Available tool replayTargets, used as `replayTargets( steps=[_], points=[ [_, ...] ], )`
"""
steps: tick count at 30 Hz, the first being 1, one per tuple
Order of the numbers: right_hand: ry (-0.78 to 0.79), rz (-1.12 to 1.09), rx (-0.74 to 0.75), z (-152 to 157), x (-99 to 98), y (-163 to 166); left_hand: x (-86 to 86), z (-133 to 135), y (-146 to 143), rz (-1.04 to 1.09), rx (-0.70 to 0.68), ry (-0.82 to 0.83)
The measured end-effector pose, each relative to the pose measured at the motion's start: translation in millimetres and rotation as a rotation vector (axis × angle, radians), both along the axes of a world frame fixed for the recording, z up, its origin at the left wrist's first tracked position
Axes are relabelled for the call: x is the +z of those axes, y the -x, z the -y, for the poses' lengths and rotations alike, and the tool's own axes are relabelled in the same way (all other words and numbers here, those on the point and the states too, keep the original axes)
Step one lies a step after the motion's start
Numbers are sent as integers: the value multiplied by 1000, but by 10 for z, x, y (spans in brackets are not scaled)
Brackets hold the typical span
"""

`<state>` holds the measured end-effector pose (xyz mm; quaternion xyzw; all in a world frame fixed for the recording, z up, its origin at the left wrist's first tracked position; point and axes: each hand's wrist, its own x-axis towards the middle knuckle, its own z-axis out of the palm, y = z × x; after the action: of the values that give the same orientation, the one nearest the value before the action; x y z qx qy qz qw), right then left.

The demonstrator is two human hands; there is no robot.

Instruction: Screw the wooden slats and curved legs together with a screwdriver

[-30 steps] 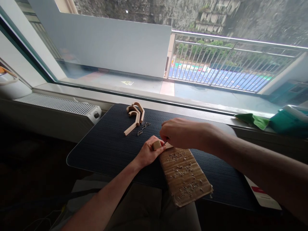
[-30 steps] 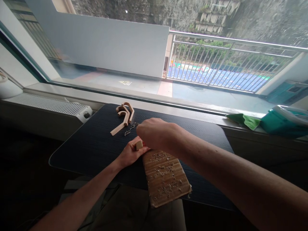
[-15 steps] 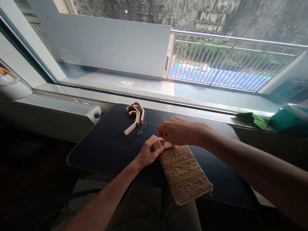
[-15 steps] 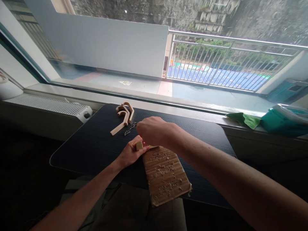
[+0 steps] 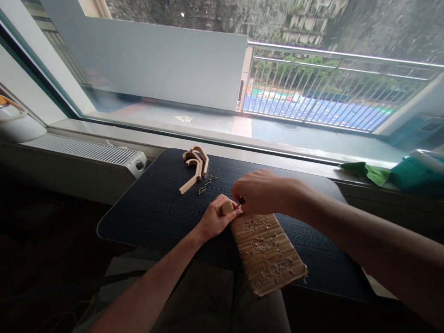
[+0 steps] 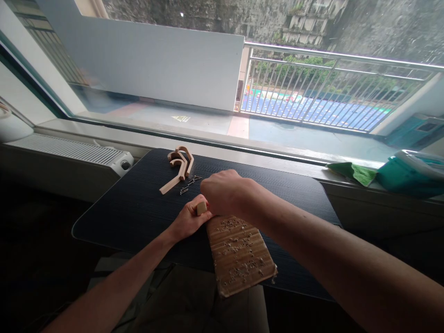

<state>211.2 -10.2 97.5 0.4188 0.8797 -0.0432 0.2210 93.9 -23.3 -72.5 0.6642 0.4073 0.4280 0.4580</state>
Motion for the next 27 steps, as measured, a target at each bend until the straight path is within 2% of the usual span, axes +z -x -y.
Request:
replayTargets(
  steps=[5,9,12,19,23,27],
  points=[
    [-1,35,31,-31,-14,0,-11,-8,-9,-6,0,2],
    [21,8,-68,-100,-116,-52,-4,-7,-10,-3,12,6],
    [42,34,-104,-105,-104,-48,-1,-13,-12,-5,21,15],
    [61,2,17,-40,98,50,-12,-21,-36,12,34,61],
    [12,11,126,-67,44,152,-38,-23,-36,26,30,70],
    [31,27,90,-112,-26,186,-42,-16,-33,22,27,59]
  ],
)
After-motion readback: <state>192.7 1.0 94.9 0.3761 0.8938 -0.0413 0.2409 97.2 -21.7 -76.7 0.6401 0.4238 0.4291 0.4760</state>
